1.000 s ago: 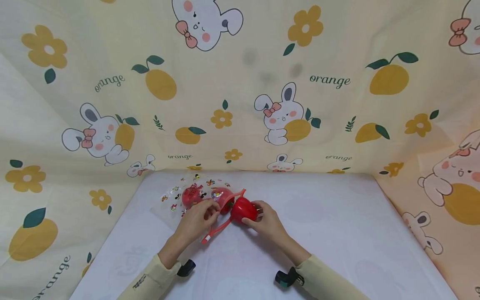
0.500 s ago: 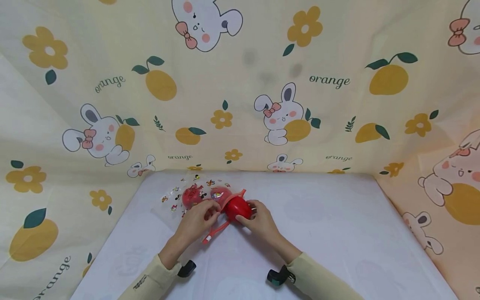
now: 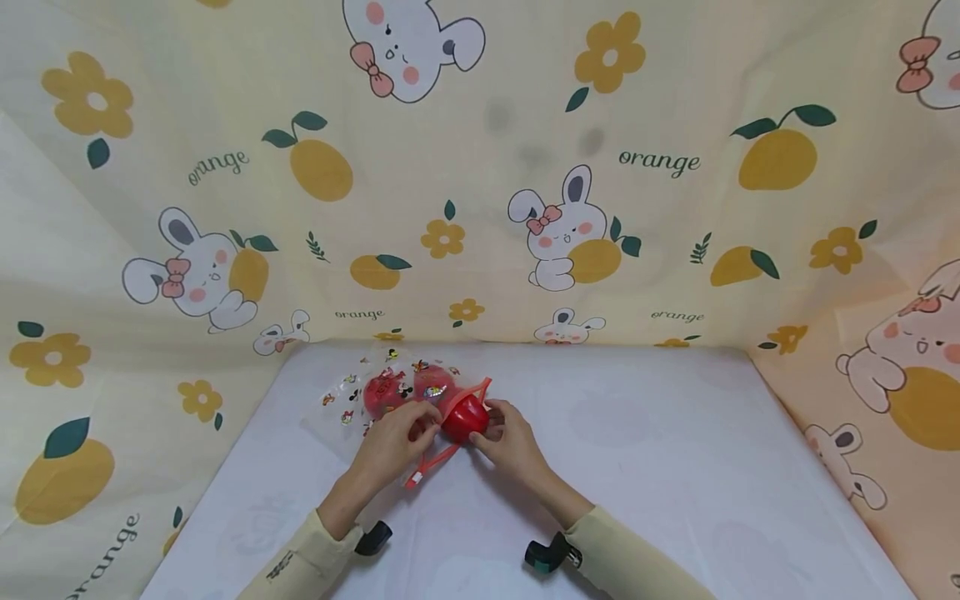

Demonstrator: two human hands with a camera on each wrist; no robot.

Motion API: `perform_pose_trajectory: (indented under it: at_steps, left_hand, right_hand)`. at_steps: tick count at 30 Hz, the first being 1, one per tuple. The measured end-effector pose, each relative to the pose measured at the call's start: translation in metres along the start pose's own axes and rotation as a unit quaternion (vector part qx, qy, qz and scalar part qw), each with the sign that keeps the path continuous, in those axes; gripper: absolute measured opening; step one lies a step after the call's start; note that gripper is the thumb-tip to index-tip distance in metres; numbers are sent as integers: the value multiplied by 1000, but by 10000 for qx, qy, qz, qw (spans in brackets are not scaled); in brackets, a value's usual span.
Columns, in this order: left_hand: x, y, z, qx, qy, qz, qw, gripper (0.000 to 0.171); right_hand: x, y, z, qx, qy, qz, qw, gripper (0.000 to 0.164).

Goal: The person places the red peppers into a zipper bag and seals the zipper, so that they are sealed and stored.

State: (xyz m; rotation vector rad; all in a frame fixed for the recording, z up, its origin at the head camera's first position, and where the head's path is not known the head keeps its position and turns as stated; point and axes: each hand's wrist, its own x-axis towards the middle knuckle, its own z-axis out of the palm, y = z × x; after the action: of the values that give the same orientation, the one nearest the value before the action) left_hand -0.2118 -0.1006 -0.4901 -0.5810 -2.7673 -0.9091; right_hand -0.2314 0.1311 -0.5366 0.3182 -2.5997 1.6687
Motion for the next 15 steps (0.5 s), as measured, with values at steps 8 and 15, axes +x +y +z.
perform_pose_trajectory:
  at_steps: [8, 15]
  left_hand:
    - [-1, 1, 0, -28, -79, -85, 9999, 16]
    - [-1, 2, 0, -16, -165, -187, 9997, 17]
  right_hand:
    - [4, 6, 3, 386, 282, 302, 9984, 46]
    - [12, 7, 8, 981, 458, 573, 9925, 44]
